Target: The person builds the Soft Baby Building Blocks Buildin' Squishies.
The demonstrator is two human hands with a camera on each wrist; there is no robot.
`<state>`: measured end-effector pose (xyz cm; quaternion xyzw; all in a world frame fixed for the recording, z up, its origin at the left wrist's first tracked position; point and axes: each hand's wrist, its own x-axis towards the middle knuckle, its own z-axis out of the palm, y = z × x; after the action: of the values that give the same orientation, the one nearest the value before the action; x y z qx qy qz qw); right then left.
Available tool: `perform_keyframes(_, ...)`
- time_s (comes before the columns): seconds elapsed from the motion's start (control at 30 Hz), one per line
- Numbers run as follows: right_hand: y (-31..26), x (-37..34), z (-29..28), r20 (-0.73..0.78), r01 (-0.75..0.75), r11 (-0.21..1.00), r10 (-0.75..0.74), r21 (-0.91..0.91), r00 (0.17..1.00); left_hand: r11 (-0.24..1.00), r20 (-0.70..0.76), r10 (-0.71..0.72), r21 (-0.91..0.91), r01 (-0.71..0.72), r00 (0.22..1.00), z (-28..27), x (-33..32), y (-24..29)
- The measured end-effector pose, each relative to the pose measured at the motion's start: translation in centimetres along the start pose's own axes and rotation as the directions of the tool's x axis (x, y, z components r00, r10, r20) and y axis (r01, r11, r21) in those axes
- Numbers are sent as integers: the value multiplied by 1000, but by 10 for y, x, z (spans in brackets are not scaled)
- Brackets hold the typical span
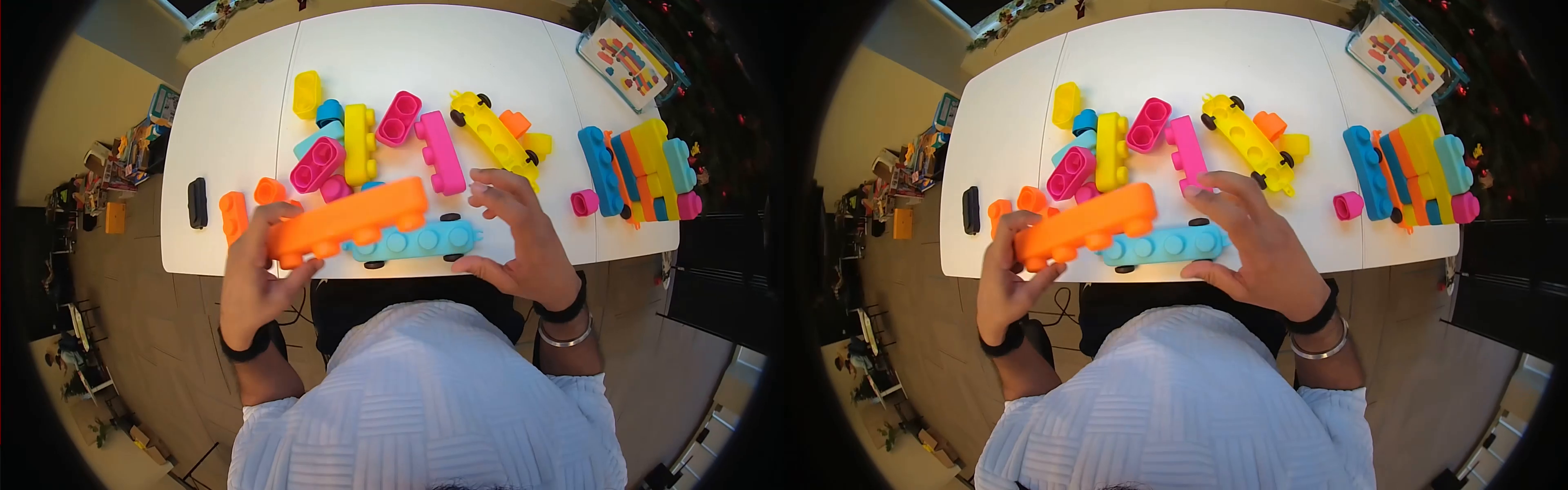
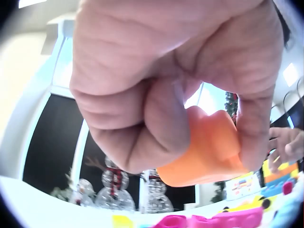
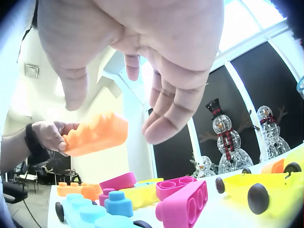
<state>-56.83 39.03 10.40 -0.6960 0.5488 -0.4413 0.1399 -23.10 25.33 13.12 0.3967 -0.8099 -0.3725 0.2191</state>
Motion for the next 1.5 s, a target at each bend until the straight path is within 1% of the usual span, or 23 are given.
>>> perform_keyframes(0.03, -3, 0, 3, -5, -5, 998, 5, 57, 1000, 993, 93, 76, -99, -67, 993, 15, 1, -1)
perform_keyframes(0.07, -4, 1, 2, 85, 5, 998, -10, 60, 996, 987, 153, 133, -113, -116, 979, 30, 3, -2)
perform_keyframes(0.1, -2, -1, 1, 87, -1, 999, -4, 50, 996, 978, 211, 190, -129, -166, 959, 39, 5, -4)
perform_keyframes(0.13, 3, -6, 0, 257, -52, 998, 46, 18, 965, 988, 322, 149, -95, -124, 935, 39, 6, -1)
perform_keyframes(0.17, 6, -10, 0, 416, -99, 995, 100, -23, 904, 986, 326, 158, -103, -131, 932, 43, 7, 1)
perform_keyframes(0.2, 7, -11, 0, 446, -164, 986, 154, -16, 882, 990, 319, 137, -13, -140, 938, 48, 7, 3)
perform_keyframes(0.23, 10, -14, 3, 437, -171, 985, 166, -28, 884, 986, 311, 119, 78, -150, 943, 52, 8, 4)
perform_keyframes(0.27, 14, -18, 6, 410, -121, 991, 136, -64, 902, 991, 293, 86, 75, -113, 952, 57, 7, 2)
perform_keyframes(0.3, 16, -20, 8, 384, -72, 992, 105, -101, 917, 990, 302, 100, 67, -126, 948, 59, 7, 1)
perform_keyframes(0.33, 16, -21, 10, 375, -81, 990, 118, -111, 919, 980, 264, 131, 108, -164, 956, 61, 8, 0)
perform_keyframes(0.37, 15, -22, 14, 367, -121, 982, 166, -143, 915, 968, 227, 162, 151, -199, 960, 62, 8, 0)
perform_keyframes(0.4, 15, -21, 16, 357, -159, 972, 212, -173, 910, 993, 262, 55, 90, -81, 963, 62, 6, 1)
perform_keyframes(0.43, 14, -20, 17, 349, -165, 970, 219, -178, 911, 992, 270, 63, 89, -90, 961, 64, 6, -1)
perform_keyframes(0.5, 12, -19, 19, 427, -253, 941, 328, -224, 843, 961, 241, 172, 170, -216, 955, 66, 7, -8)
perform_keyframes(0.63, 16, -22, 20, 405, -212, 950, 291, -229, 867, 968, 292, 138, 162, -191, 946, 62, 8, -9)
perform_keyframes(0.73, 15, -20, 23, 411, -205, 957, 274, -203, 870, 953, 323, 191, 166, -254, 927, 63, 10, -11)
perform_keyframes(0.8, 17, -25, 33, 410, -203, 914, 345, -351, 844, 943, 307, 146, 245, -226, 940, 67, 11, -12)
perform_keyframes(0.93, 3, -20, 38, 390, -181, 873, 376, -453, 841, 923, 301, 108, 324, -209, 947, 75, 12, -9)
perform_keyframes(1.0, -3, -16, 37, 419, -215, 839, 451, -500, 788, 910, 282, 90, 367, -194, 955, 80, 8, -11)
perform_keyframes(1.03, -2, -16, 37, 426, -213, 841, 451, -498, 785, 912, 281, 83, 366, -187, 956, 81, 7, -10)
perform_keyframes(1.1, 2, -18, 39, 372, -169, 853, 382, -494, 846, 935, 247, 83, 317, -162, 965, 80, 5, -12)
perform_keyframes(1.33, 12, -18, 39, 405, -152, 875, 359, -460, 841, 947, 326, 52, 285, -150, 944, 72, 14, -12)
perform_keyframes(1.5, 19, -19, 31, 403, -166, 933, 292, -319, 868, 954, 309, 61, 261, -147, 949, 71, 10, -15)
